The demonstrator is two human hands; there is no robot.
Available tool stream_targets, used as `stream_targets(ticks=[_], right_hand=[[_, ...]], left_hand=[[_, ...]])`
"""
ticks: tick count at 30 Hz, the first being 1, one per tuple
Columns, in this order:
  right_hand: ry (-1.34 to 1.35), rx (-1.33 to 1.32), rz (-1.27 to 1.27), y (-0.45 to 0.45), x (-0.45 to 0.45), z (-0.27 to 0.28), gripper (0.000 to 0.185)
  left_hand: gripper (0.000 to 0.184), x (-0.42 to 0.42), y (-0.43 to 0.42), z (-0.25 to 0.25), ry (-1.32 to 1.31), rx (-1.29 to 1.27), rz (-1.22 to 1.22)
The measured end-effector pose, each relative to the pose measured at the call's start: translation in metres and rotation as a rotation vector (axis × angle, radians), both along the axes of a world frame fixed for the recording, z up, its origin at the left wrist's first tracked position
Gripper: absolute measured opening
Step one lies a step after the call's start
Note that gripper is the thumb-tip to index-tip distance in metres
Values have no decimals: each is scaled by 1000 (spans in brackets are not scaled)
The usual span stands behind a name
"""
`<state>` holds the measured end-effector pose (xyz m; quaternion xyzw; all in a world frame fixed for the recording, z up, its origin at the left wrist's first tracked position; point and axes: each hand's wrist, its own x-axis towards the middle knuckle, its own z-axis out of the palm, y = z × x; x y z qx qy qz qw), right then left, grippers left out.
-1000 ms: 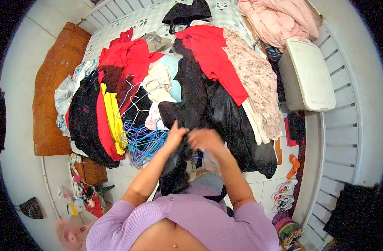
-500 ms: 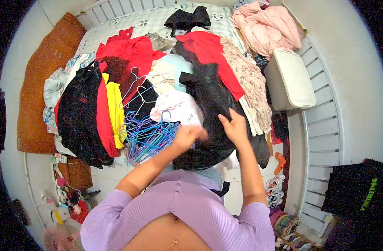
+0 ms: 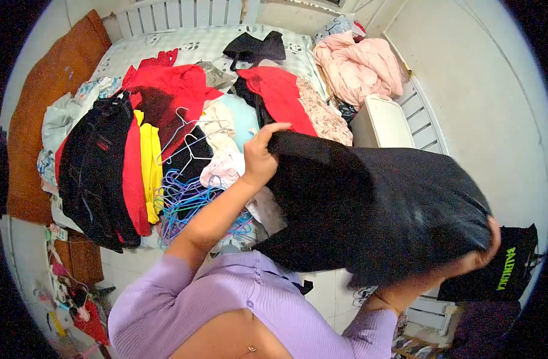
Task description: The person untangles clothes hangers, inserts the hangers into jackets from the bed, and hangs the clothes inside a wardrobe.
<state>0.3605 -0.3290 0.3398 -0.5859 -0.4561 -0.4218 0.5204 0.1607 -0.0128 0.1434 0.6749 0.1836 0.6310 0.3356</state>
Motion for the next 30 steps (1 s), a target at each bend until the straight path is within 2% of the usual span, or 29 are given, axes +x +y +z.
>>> stream_targets(ticks=[1, 2, 5, 8, 10, 11, 13, 15, 16, 18, 19, 20, 21, 23, 24, 25, 26, 27, 28, 29, 30], right_hand=[[23, 219, 113, 22, -25, 7, 29], [-32, 276, 85, 25, -25, 11, 29], [-147, 286, -50, 15, 0, 34, 30], [-136, 267, -140, 24, 62, 45, 30], [-96, 199, -219, 35, 116, 42, 30], [-59, 138, -254, 47, 148, 36, 30], [29, -17, -320, 82, 220, 16, 31], [122, -225, -364, 128, 289, -25, 31], [170, -333, -365, 154, 316, -50, 31], [233, -581, -335, 198, 350, -123, 31], [269, -675, -294, 222, 357, -162, 31], [292, -697, -59, 241, 335, -190, 33], [420, -726, -121, 254, 326, -233, 33], [564, -678, 21, 269, 285, -311, 30], [652, -831, 109, 271, 244, -319, 27], [622, -949, 18, 269, 216, -351, 24], [686, -941, 242, 264, 195, -383, 24], [850, -975, 298, 256, 166, -410, 24], [917, -1045, 343, 248, 148, -451, 25], [813, -1090, 290, 237, 120, -469, 26], [828, -1169, 335, 229, 99, -481, 27]], left_hand=[[35, -4, 0, 17, -7, 63, -22], [33, -7, 2, 36, -12, 126, -45], [32, -7, 7, 104, -118, 424, -51], [37, -12, 9, 150, -153, 664, -61], [38, -22, 6, 184, -72, 771, -13], [38, -26, -7, 196, 131, 709, 185], [48, -13, 14, 193, 219, 769, 354], [52, 30, 70, 194, 117, 744, 43], [50, 52, 84, 187, 246, 671, 201], [44, 97, 125, 142, 471, 612, 531], [45, 109, 142, 114, 537, 614, 605], [58, 118, 178, 57, 747, 552, 593], [60, 118, 189, 14, 706, 444, 551], [54, 94, 176, -54, 789, 231, 464], [46, 78, 162, -88, 865, 146, 421], [40, 57, 146, -130, 1033, 91, 436], [37, 35, 125, -158, 1122, -13, 367], [35, 11, 105, -192, 1092, -86, 305], [36, -13, 80, -220, 1192, -131, 333], [38, -38, 59, -248, 1324, -213, 301], [41, -60, 36, -266, 1394, -303, 280]])
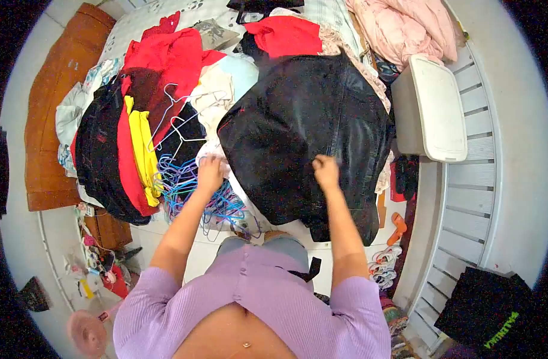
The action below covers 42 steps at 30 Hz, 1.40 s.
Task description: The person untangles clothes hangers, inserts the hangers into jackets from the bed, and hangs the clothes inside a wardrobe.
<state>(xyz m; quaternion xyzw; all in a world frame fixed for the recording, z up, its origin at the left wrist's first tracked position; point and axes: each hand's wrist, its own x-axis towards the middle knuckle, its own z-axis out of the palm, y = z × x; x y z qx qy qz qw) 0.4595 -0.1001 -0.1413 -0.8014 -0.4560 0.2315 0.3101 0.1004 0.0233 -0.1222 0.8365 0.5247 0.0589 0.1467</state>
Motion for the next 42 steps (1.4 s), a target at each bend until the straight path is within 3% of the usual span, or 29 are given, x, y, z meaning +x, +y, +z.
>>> stream_targets(ticks=[3, 6, 11, 13, 17, 19, 22, 24, 25, 27, 29, 31, 33, 35, 39, 42], right_hand=[[30, -103, 78, -26, -56, -32, 29], [63, -237, 207, -55, -100, -57, 34], [64, -375, 331, -91, -151, -63, 41], [4, -383, 348, -100, -163, -59, 44], [76, -292, 334, -96, -168, -42, 37], [115, -179, 277, -85, -176, -25, 34], [218, -220, 312, -63, -196, 2, 35], [673, -233, 322, -54, -213, 2, 39], [669, -232, 335, -48, -225, 19, 39], [1168, -487, 237, -37, -245, 50, 43], [1159, -592, 267, -32, -258, 54, 43], [941, -612, 431, -32, -271, 63, 44], [861, -653, 368, -39, -274, 29, 37], [264, -391, 341, -47, -271, 3, 28], [192, -299, 242, -35, -267, 44, 24], [145, -195, 246, -28, -261, 43, 24]], left_hand=[[46, -44, -61, -23, 88, -182, 132], [44, -64, -93, -32, 141, -92, 76], [26, -65, -81, -32, 185, -48, -35], [26, -67, -68, -35, 191, -43, -141], [21, -68, -54, -10, -73, -63, -228], [18, -67, -50, 12, -229, 183, -394], [25, -63, -61, 42, -303, 112, -393], [23, -66, -67, 29, -314, 167, -442], [22, -68, -68, 25, -339, 222, -465], [23, -76, -74, 20, -296, 153, -440], [29, -85, -82, 17, -242, 237, -281], [37, -99, -90, 14, -198, 199, -187], [45, -115, -97, 11, -312, 112, 89], [46, -145, -108, -7, -397, 54, 171], [40, -212, -140, -43, -398, -54, 459], [34, -246, -158, -66, -319, -129, 584]])
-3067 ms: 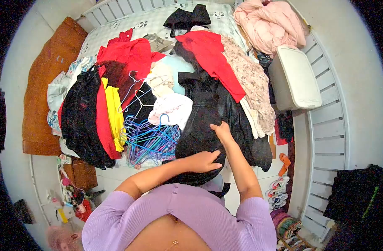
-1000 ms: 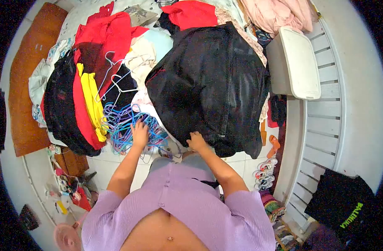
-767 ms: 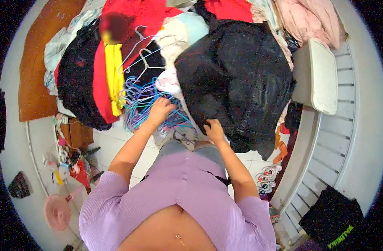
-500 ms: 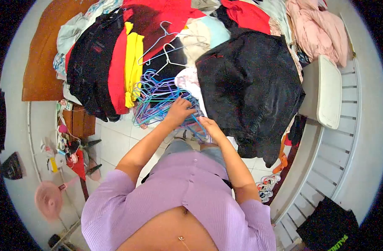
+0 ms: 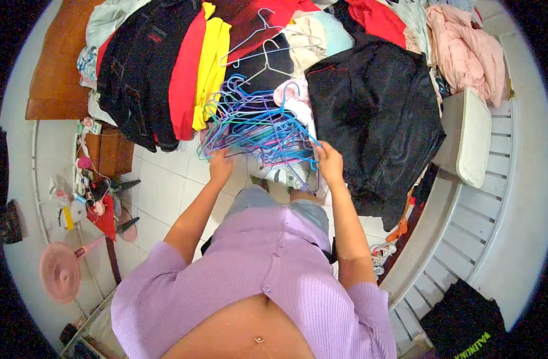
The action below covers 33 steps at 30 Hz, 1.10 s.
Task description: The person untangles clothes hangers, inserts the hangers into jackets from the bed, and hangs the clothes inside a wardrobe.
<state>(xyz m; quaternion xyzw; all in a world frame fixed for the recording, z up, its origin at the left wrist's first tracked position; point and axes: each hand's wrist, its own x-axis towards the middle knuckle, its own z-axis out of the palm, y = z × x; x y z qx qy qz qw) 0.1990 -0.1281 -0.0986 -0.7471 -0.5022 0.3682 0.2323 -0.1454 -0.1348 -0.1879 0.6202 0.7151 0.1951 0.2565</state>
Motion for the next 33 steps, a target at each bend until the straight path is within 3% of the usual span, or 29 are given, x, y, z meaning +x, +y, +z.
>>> stream_targets(ticks=[3, 4, 5, 7, 9, 11, 12, 13, 17, 19, 21, 22, 24, 25, 27, 28, 29, 31, 33], right_hand=[[107, 24, -42, 13, -6, 8, 24], [92, 176, -35, 19, -13, 11, 23], [161, 83, -96, 24, -15, 16, 23], [386, 140, -215, 36, -26, 14, 24], [381, 91, -163, 42, -34, 16, 29], [685, 116, -203, 47, -50, 13, 39], [667, 74, -204, 48, -55, 5, 47], [401, 147, -117, 48, -41, -44, 45], [-278, 41, -203, 11, -36, -76, 42], [-413, -118, -426, -19, -39, -80, 43], [-501, -349, -463, -45, -45, -76, 42], [-503, -347, -465, -63, -37, -102, 42], [-300, -243, -396, -98, -13, -177, 27], [-302, -243, -398, -92, -18, -154, 27], [167, -284, -480, -76, -27, -101, 23], [247, -37, -545, -74, -30, -95, 22], [354, -137, -667, -60, -37, -58, 23], [521, -126, -753, -55, -32, -36, 24], [500, -97, -752, -57, -25, -40, 23]], left_hand=[[31, -18, -15, -31, 80, -95, 1], [32, -21, -18, -35, 98, -131, -34], [32, -22, -20, -39, 97, -136, -29], [38, -10, -19, -39, -118, -239, -4], [42, 1, -14, -42, -151, -303, 41], [47, 9, -8, -46, -190, -363, 85], [50, 11, -5, -49, -217, -374, 102], [54, 13, -2, -51, -243, -384, 121], [55, 18, 10, -46, -323, -436, 177], [54, 15, 12, -50, -481, -478, 166], [50, 11, 10, -65, -549, -477, 182], [46, 9, 9, -75, -619, -476, 195], [43, 2, 9, -82, -640, -489, 204], [40, -2, 8, -85, -658, -501, 217], [35, -8, 12, -91, -600, -449, 221], [30, -11, 16, -92, -541, -394, 226], [30, -15, 24, -90, -542, -394, 220], [21, -19, 44, -71, -190, 134, 122], [21, -14, 74, -32, -142, 204, 98]])
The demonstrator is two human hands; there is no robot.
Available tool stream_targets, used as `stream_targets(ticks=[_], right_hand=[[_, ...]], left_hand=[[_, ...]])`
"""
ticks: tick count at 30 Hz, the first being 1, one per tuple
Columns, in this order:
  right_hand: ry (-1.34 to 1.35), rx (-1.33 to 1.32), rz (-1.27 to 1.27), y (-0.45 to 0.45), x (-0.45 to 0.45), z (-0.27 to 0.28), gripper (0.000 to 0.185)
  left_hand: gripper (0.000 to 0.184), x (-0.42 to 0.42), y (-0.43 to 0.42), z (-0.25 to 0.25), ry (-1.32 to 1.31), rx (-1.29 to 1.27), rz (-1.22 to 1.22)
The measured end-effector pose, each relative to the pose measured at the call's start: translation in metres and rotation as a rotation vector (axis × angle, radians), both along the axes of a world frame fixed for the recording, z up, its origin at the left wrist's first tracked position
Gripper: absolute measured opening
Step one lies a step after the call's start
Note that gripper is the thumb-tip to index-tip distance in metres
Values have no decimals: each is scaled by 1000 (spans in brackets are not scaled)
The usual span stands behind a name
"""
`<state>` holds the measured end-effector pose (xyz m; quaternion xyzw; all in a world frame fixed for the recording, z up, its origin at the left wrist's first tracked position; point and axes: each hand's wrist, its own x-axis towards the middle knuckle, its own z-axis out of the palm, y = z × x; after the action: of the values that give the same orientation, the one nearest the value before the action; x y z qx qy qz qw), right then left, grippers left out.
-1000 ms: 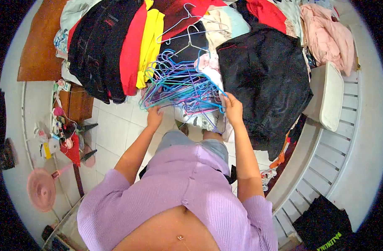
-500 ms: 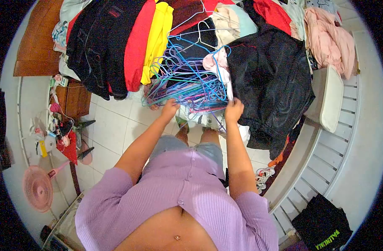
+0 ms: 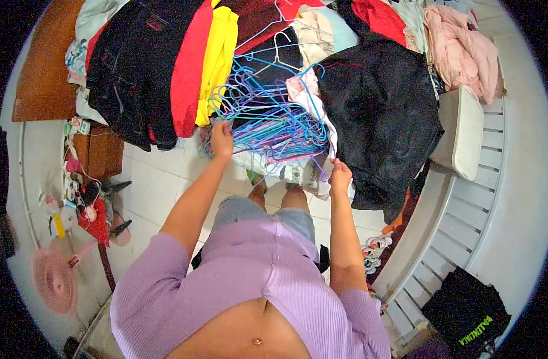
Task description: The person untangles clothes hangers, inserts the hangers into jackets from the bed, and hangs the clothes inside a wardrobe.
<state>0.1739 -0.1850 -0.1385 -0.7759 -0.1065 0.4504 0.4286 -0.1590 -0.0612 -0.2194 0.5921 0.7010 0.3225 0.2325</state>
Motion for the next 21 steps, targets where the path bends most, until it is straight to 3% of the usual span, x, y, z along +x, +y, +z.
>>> stream_targets(ticks=[2, 4, 8, 9, 12, 16, 18, 21], right_hand=[[-27, 15, 5, -2, 2, -4, 23], [-59, 6, -22, -4, -4, -9, 22], [4, 29, -40, -3, -9, -9, 20], [0, 11, -59, -2, -10, -8, 20], [94, 4, -93, 2, -3, -2, 21], [234, -13, -211, 14, 10, 11, 17], [278, -17, -215, 15, 18, 12, 16], [654, -9, -451, 24, 43, 6, 20]], left_hand=[[22, 6, 26, 17, 56, 66, -5], [26, 11, 48, 23, 70, 404, -342], [27, 32, 70, 5, 459, 246, -582], [27, 36, 74, 6, 449, 249, -584], [15, 40, 84, 6, 707, 173, -642], [18, 27, 93, 20, 688, 204, -767], [20, 16, 87, 36, 509, 392, -832], [24, 4, 81, 44, 493, 430, -899]])
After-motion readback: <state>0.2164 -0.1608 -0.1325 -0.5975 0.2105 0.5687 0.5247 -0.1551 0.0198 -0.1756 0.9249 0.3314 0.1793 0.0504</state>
